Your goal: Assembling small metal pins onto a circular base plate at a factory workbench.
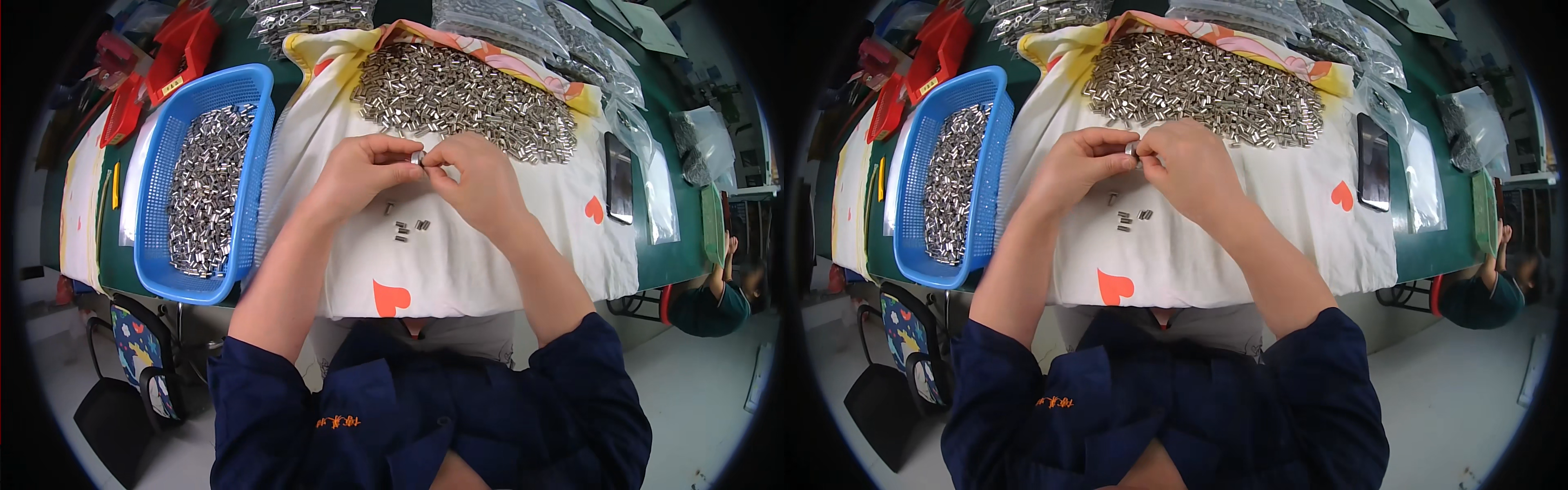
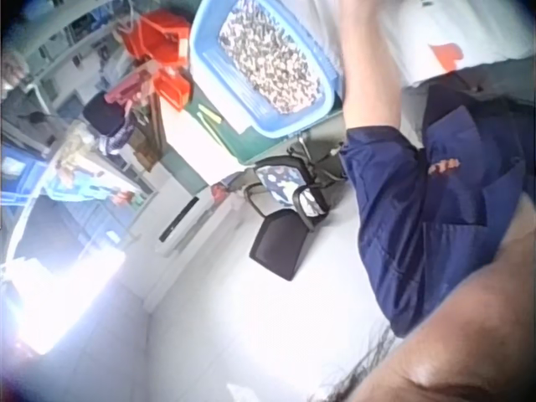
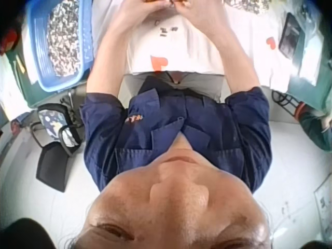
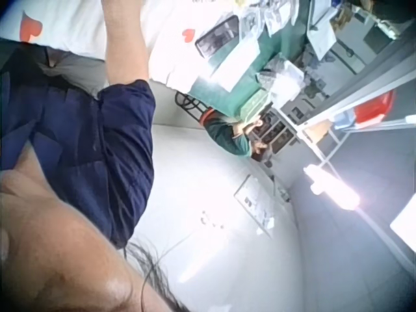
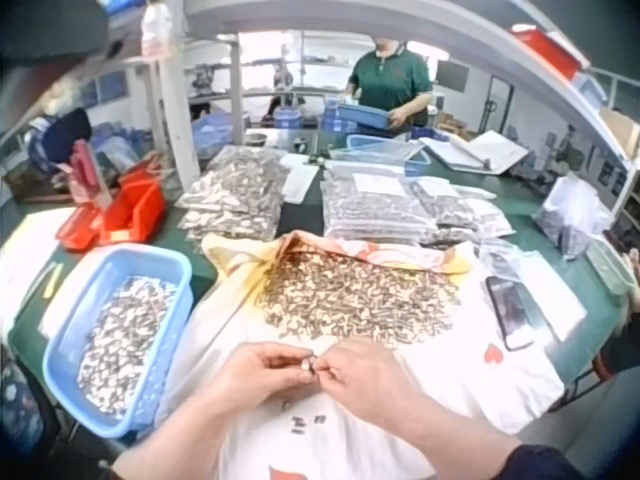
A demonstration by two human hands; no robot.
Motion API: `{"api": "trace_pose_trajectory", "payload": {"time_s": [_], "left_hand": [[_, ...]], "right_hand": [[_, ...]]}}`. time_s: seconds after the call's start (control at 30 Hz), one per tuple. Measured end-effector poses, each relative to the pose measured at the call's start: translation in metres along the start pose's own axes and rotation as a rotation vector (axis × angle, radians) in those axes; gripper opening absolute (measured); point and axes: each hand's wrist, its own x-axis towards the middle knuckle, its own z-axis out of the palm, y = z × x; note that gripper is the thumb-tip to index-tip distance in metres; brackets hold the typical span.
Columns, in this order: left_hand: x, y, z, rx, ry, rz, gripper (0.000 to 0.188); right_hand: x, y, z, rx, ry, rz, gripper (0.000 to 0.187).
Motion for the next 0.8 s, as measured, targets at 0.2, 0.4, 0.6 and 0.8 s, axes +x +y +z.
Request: {"api": "trace_pose_trajectory", "payload": {"time_s": [0.2,0.4,0.6,0.8], "left_hand": [[-0.002,0.002,-0.002,0.074,0.004,0.021,0.031],[-0.004,0.006,0.001,0.050,-0.091,-0.042,0.030],[-0.006,0.008,0.005,0.129,-0.182,-0.094,0.029],[-0.002,0.004,0.003,0.116,-0.139,-0.027,0.028]], "right_hand": [[0.001,0.001,-0.006,0.279,-0.050,0.150,0.007],[0.008,0.012,-0.012,0.525,-0.302,0.405,0.012],[0.008,0.037,0.000,0.164,-0.054,0.376,0.010],[0.007,0.037,0.019,-0.237,0.043,0.161,0.008]]}}
